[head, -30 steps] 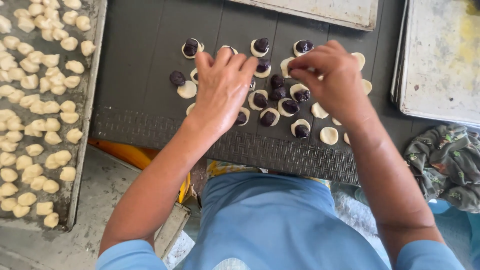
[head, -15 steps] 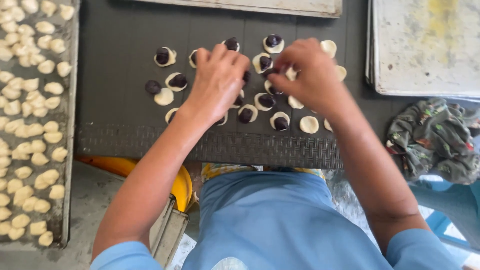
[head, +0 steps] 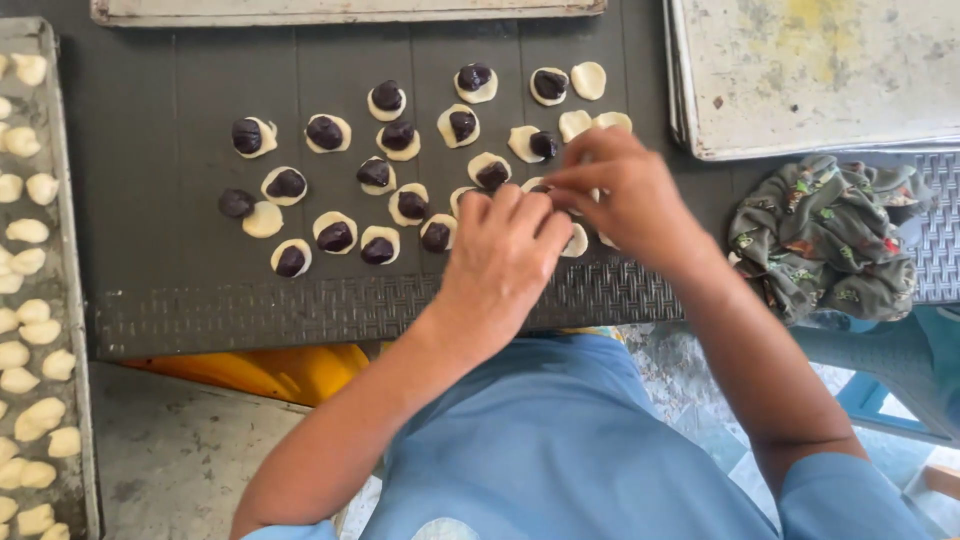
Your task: Filling small pieces of dough with a dark filling and shaping them into rounds on a production table.
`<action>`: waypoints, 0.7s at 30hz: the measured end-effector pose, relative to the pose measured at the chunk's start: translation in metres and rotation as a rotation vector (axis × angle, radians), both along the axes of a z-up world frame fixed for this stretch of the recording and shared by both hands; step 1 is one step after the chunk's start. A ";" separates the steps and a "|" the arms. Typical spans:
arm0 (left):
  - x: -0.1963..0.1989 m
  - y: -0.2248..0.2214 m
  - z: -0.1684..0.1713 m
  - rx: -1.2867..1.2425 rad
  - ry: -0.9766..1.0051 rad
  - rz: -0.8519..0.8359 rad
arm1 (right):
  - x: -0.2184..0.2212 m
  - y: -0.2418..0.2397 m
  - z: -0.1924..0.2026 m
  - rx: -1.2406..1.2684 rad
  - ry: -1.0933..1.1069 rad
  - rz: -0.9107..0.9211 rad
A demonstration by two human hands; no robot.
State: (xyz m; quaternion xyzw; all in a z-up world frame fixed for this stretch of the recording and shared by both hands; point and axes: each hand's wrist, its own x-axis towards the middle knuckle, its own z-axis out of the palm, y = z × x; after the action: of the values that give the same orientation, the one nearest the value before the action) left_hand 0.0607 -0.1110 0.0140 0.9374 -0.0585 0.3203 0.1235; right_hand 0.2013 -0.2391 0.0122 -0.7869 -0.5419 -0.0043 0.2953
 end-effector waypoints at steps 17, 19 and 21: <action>-0.102 0.024 0.000 -0.243 0.215 0.276 | 0.199 -0.082 0.019 -0.119 0.572 -0.680; -0.136 0.034 -0.031 -0.224 0.260 0.625 | 0.261 -0.096 0.001 0.004 0.286 -0.797; -0.159 0.038 -0.042 -0.334 0.279 0.717 | 0.327 -0.128 -0.025 0.022 0.068 -0.863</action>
State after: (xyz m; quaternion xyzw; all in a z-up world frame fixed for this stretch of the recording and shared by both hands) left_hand -0.0984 -0.0734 -0.0281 0.8999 0.3416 0.2182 0.1611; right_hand 0.5285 -0.3667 -0.0126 -0.9378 -0.1531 -0.1073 0.2924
